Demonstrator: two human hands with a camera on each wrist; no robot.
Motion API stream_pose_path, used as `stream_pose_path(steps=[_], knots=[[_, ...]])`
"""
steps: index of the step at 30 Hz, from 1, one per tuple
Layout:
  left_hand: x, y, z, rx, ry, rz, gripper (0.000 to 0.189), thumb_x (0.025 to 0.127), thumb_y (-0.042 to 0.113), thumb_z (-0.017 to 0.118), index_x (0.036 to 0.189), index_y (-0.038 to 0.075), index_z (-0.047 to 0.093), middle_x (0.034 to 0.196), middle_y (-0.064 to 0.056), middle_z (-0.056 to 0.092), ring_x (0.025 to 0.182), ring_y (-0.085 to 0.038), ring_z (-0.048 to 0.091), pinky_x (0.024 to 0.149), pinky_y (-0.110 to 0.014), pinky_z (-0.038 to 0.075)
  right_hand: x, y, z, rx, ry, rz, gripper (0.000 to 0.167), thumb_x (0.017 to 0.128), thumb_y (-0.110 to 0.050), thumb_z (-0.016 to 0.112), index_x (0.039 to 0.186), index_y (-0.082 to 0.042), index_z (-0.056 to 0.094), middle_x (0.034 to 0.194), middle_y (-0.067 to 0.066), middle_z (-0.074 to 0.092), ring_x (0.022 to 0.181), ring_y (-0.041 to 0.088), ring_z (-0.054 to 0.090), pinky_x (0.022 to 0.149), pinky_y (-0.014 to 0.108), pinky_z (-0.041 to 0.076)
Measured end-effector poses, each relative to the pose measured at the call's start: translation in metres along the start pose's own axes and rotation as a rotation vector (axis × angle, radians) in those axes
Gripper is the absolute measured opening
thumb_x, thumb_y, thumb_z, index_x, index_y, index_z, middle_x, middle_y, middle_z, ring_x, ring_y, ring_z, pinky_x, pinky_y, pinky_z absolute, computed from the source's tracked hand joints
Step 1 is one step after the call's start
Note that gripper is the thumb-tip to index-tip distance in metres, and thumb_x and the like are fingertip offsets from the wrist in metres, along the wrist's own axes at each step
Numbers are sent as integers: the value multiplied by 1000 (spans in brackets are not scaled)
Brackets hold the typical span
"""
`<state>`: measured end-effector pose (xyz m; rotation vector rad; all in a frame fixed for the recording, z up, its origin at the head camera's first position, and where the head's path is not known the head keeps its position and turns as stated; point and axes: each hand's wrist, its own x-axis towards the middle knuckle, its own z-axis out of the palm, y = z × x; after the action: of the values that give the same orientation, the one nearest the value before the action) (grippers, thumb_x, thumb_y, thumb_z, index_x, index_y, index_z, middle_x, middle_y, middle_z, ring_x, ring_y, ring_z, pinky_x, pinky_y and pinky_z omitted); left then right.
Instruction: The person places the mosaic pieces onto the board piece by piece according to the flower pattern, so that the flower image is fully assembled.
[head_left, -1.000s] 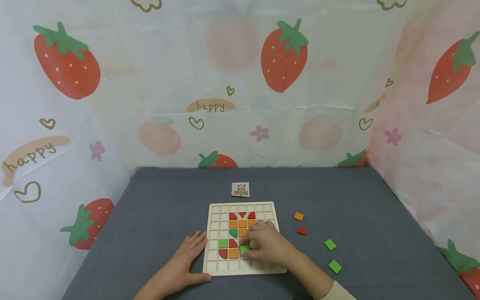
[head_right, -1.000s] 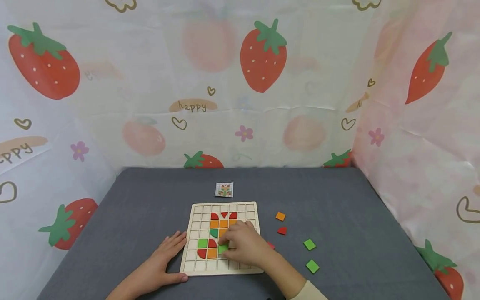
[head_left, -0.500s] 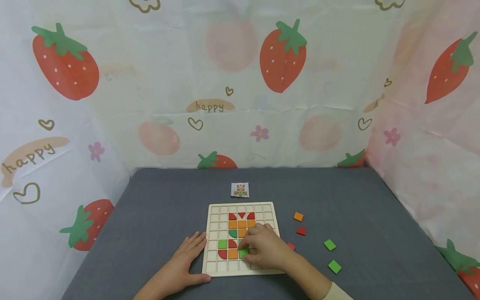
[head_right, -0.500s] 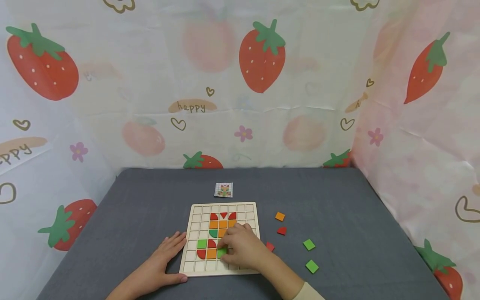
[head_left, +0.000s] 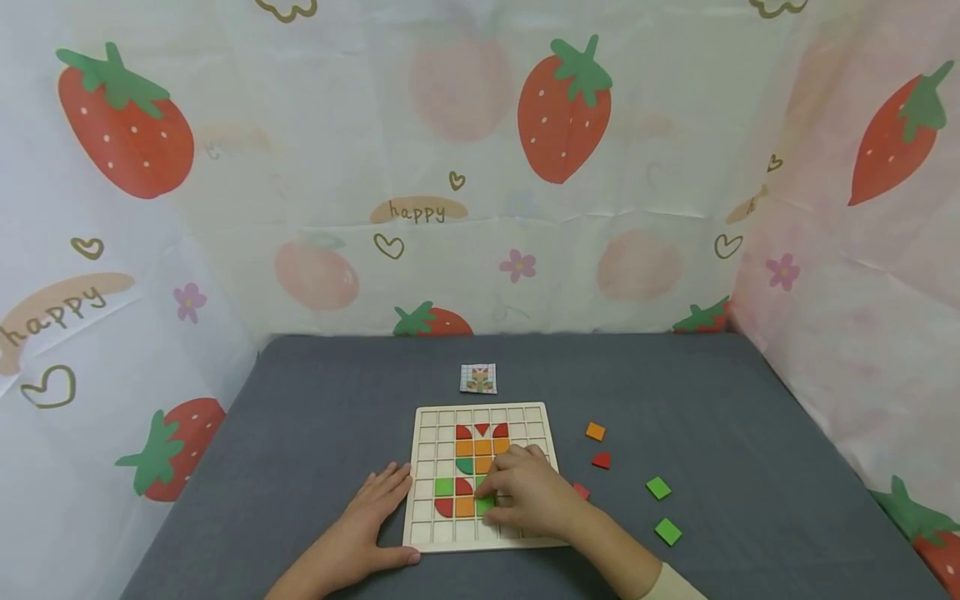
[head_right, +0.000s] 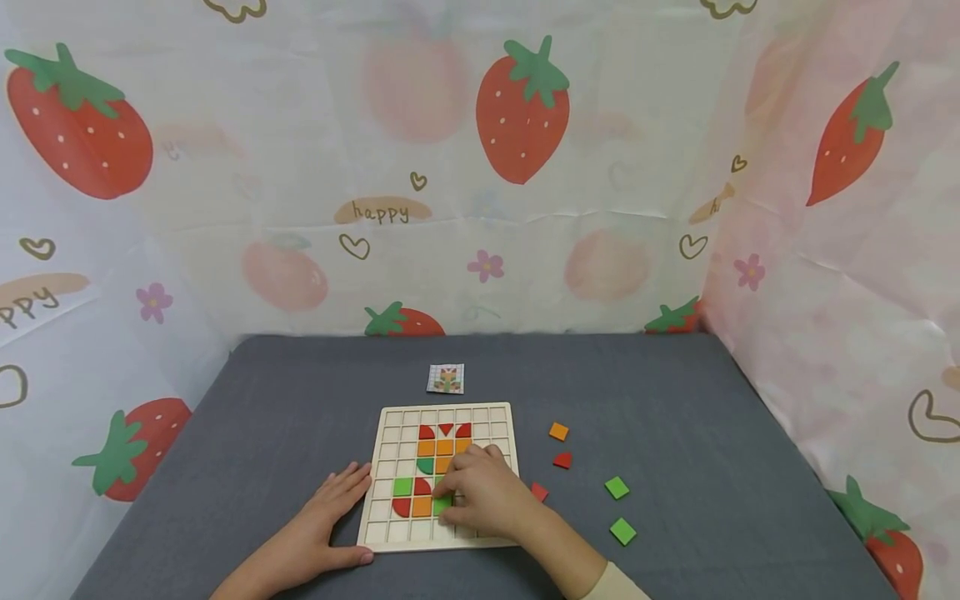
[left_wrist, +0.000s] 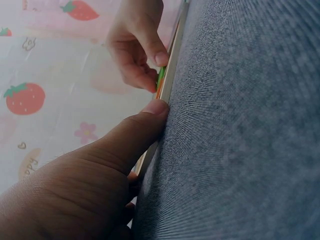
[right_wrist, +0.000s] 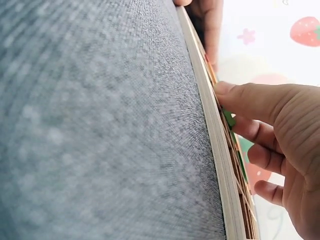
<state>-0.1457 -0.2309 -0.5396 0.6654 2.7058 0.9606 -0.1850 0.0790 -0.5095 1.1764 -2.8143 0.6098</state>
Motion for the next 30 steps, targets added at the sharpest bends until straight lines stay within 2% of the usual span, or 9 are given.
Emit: stream_pose_path(steps=[7, 13, 20, 26, 30], knots=[[1, 1, -1, -2, 3, -3, 113, 77, 68, 77, 159, 3, 35, 169, -10, 26, 158, -37, 14, 127, -63, 10, 0, 1, 0, -14, 10, -11, 25, 81, -41, 87, 104, -35, 81, 100, -20, 64, 101, 4, 52, 87, 31, 38], [0, 2, 0, 9, 2, -1, 113, 77, 69, 77, 159, 3, 35, 169, -11, 26, 158, -36, 14, 127, -62, 10, 0, 4, -6, -15, 23, -18, 22, 82, -41, 86, 102, -34, 81, 100, -19, 65, 100, 4, 54, 91, 36, 42], [-1, 2, 1, -3, 6, -4, 113, 77, 68, 77, 159, 4, 35, 169, -9, 25, 158, -36, 14, 127, -62, 9, -5, 13, -36, 48, 136, 2, 19, 86, -30, 84, 105, -24, 81, 102, -14, 69, 102, 10, 58, 95, 45, 43], [-1, 2, 1, 3, 14, -10, 113, 77, 69, 78, 159, 5, 36, 170, -6, 25, 158, -34, 14, 127, -61, 9, -16, 28, -70, -5, 265, 75, 22, 85, -24, 85, 106, -24, 80, 102, -10, 72, 102, 15, 58, 96, 50, 44], [-1, 2, 0, 1, 11, -15, 112, 77, 67, 78, 159, 5, 35, 170, -7, 24, 158, -34, 13, 127, -60, 9, -30, 42, -85, -32, 337, 126, 21, 85, -22, 86, 105, -22, 80, 101, -7, 73, 101, 17, 59, 96, 50, 45]])
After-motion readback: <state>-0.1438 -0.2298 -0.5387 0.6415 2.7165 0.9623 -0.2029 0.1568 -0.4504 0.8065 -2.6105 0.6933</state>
